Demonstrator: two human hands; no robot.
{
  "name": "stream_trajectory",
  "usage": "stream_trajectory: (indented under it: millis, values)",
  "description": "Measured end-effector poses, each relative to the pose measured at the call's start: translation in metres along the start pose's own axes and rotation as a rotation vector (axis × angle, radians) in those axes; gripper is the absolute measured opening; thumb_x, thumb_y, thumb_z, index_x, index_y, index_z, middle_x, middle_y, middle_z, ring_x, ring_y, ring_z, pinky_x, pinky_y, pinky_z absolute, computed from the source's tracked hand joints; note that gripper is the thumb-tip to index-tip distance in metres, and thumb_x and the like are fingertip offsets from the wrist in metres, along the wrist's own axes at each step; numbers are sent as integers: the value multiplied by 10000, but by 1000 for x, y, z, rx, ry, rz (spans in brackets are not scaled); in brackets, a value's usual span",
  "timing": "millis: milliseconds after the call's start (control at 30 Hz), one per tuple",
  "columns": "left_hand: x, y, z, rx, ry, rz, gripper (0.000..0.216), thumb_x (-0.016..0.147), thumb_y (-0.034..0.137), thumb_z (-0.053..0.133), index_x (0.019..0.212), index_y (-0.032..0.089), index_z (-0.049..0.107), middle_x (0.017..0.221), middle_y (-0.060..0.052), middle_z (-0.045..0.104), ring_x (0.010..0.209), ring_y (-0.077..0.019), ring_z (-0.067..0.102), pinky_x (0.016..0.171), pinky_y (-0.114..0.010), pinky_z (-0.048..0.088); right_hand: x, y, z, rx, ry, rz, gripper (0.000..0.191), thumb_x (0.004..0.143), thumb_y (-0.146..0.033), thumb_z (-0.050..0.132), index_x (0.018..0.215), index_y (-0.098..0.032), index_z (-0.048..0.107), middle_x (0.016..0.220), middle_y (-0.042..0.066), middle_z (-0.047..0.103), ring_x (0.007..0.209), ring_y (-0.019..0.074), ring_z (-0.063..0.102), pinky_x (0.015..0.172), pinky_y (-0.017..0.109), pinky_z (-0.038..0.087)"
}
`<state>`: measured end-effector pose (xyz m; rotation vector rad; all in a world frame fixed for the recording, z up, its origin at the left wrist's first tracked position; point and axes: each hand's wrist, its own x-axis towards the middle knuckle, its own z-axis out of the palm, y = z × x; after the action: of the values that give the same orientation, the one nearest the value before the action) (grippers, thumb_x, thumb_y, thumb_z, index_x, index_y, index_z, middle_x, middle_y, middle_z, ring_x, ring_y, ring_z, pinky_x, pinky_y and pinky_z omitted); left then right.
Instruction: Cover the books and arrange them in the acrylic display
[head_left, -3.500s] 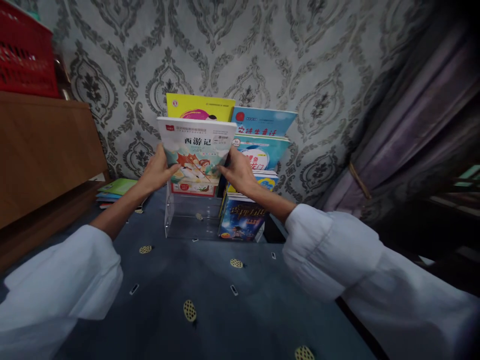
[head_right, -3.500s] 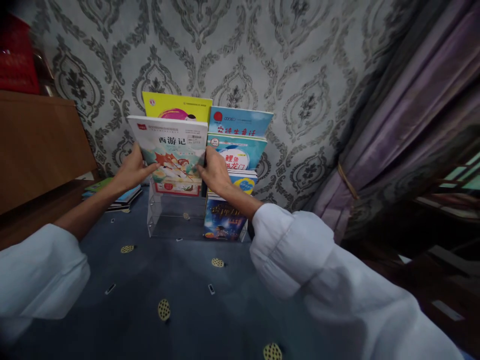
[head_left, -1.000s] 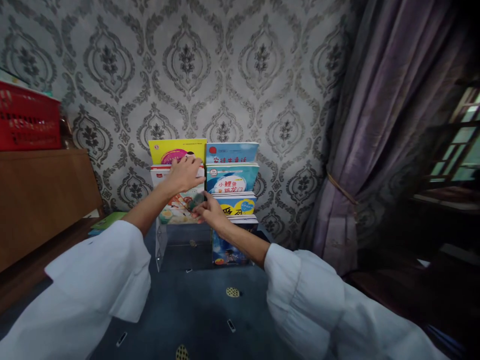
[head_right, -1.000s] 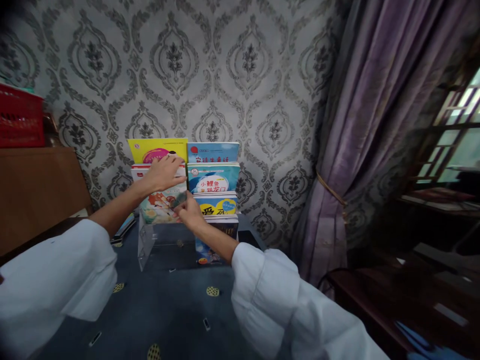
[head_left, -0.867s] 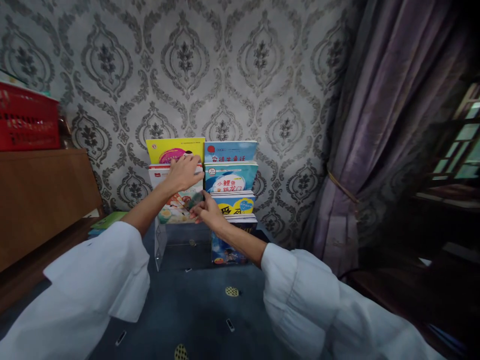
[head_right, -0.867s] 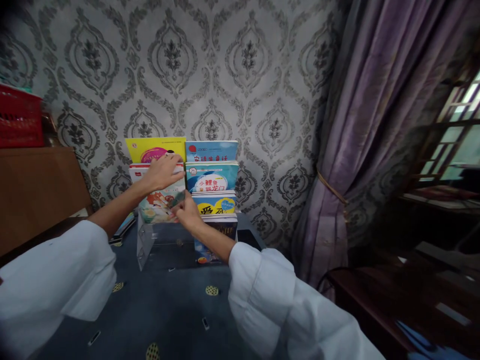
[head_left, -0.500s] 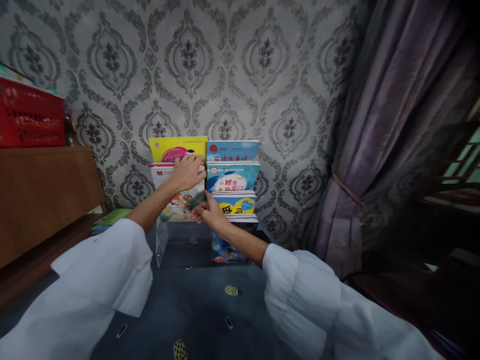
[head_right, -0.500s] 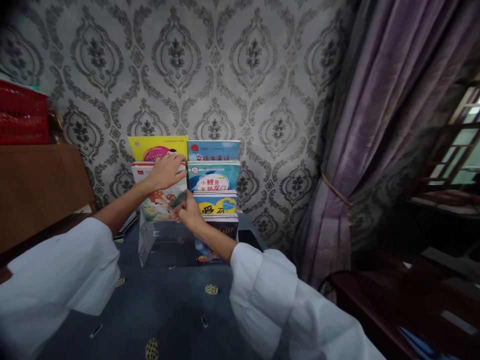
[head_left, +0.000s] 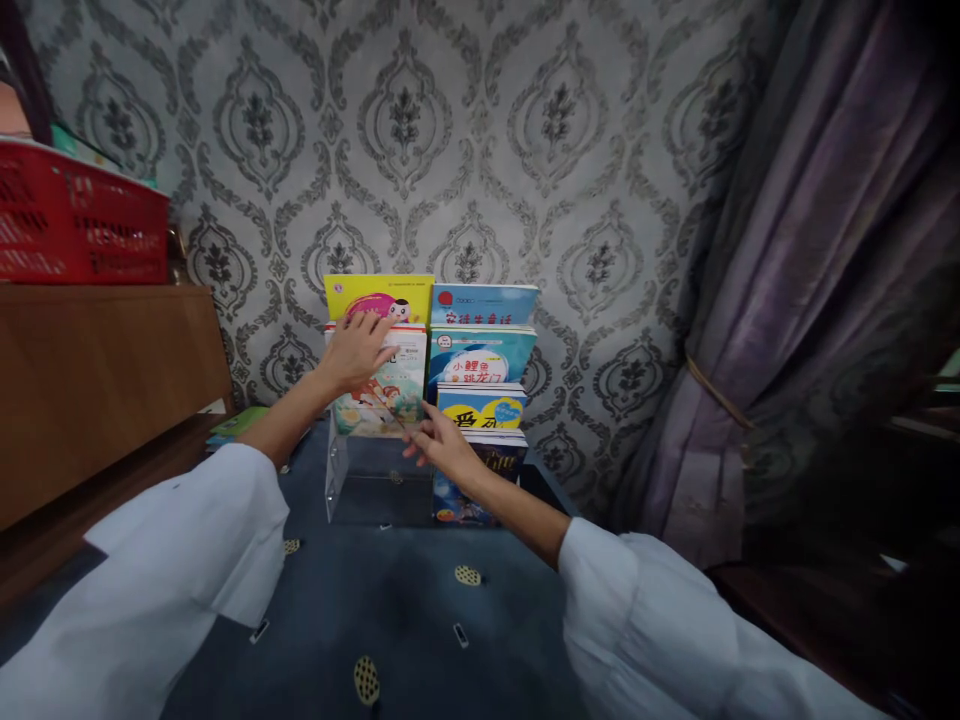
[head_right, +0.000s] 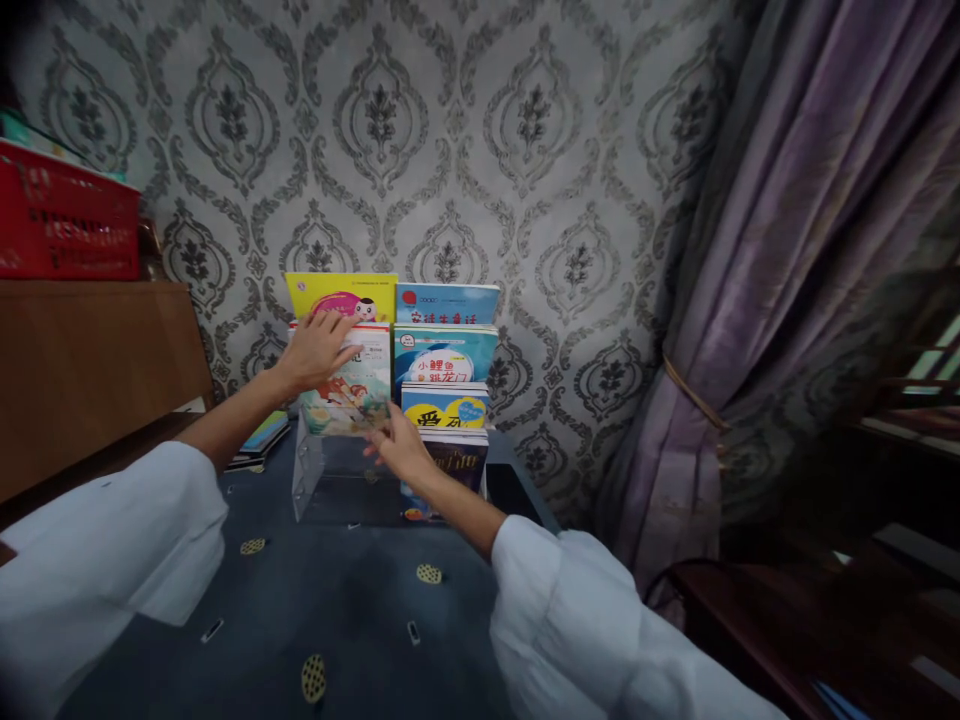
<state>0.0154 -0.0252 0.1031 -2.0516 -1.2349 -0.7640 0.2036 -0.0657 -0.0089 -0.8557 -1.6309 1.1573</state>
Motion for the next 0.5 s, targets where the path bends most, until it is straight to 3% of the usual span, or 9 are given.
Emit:
stream_trajectory:
  millis: [100, 267, 400, 500]
  values:
    - [-18, -19, -1, -48, 39, -48, 498, 950, 359, 529, 1410, 172, 498, 1407, -197, 528, 1349, -379, 432, 1151, -545, 252, -16, 9, -5, 27, -39, 19, 688, 804, -126, 567, 1471, -193, 412, 777, -29, 656, 609, 130, 672, 470, 200, 484]
    - [-43, -35, 8, -272, 195, -206, 684, 879, 284, 597, 1497, 148, 337, 1508, -196, 418, 1442, -344, 353, 1221, -505, 230, -42, 33, -11, 30, -132, 85, 601, 804, -205, 619, 1393, -183, 505, 817, 4, 706, 633, 142, 689, 487, 211, 483]
    - [-49, -35, 20, -459, 329, -327, 724, 856, 215, 568, 1508, 184, 257, 1541, -175, 382, 1463, -284, 356, 1221, -460, 283, -59, 57, -12, 29, -194, 158, 541, 792, -253, 648, 1320, -165, 565, 812, 14, 715, 625, 148, 691, 495, 223, 480]
    - [-61, -44, 32, -576, 362, -374, 699, 879, 230, 538, 1503, 182, 227, 1528, -195, 408, 1407, -273, 450, 1161, -457, 373, -71, 73, -13, 46, -203, 172, 513, 782, -309, 669, 1270, -167, 601, 835, 23, 722, 656, 156, 699, 524, 240, 488]
